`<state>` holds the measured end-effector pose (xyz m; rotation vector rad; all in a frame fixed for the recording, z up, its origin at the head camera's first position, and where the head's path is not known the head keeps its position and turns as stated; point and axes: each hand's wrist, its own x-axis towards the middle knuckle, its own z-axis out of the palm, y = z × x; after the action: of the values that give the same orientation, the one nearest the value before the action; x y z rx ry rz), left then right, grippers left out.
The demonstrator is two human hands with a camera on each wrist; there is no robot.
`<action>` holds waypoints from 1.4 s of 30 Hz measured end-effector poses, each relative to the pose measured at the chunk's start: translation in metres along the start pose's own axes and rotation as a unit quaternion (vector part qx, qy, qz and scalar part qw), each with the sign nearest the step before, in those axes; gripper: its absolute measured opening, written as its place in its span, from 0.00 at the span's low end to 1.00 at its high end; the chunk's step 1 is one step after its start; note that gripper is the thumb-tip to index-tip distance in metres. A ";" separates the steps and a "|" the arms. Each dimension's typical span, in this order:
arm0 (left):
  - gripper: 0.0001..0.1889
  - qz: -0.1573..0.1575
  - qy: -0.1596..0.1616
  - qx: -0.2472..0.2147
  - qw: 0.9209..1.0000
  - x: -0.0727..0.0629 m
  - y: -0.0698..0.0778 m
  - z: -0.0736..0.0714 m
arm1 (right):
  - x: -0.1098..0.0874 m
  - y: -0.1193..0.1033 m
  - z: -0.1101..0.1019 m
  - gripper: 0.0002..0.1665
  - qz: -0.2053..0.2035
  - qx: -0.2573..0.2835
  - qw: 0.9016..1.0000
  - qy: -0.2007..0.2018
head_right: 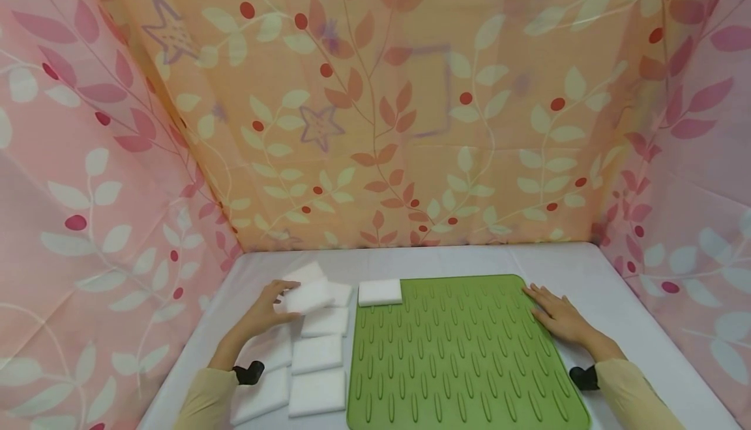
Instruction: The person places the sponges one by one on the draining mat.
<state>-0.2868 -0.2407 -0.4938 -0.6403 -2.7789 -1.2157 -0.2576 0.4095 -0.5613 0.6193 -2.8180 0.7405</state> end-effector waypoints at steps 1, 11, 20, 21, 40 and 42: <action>0.34 0.007 -0.003 -0.003 1.000 0.001 0.001 0.002 | 0.000 0.000 0.000 0.30 0.000 -0.001 1.000 -0.001; 0.34 0.050 -0.055 -0.008 0.997 0.013 0.013 0.020 | 0.000 0.002 0.001 0.30 0.003 -0.001 1.000 0.001; 0.34 0.063 -0.093 0.002 0.994 0.023 0.023 0.038 | 0.000 0.004 0.002 0.30 0.009 0.006 1.000 -0.006; 0.34 0.065 -0.095 0.004 0.993 0.024 0.024 0.040 | 0.000 0.004 0.002 0.29 0.010 0.008 1.000 -0.005; 0.34 0.079 -0.146 0.029 0.986 0.035 0.048 0.076 | 0.000 0.004 0.004 0.30 0.004 0.007 1.000 0.007; 0.35 0.081 -0.147 0.038 0.985 0.035 0.051 0.079 | 0.000 0.003 0.003 0.30 0.005 0.009 1.000 0.006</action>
<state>-0.2895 -0.1408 -0.5055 -1.0962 -2.9108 -1.0532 -0.2590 0.4103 -0.5656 0.6027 -2.8075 0.7690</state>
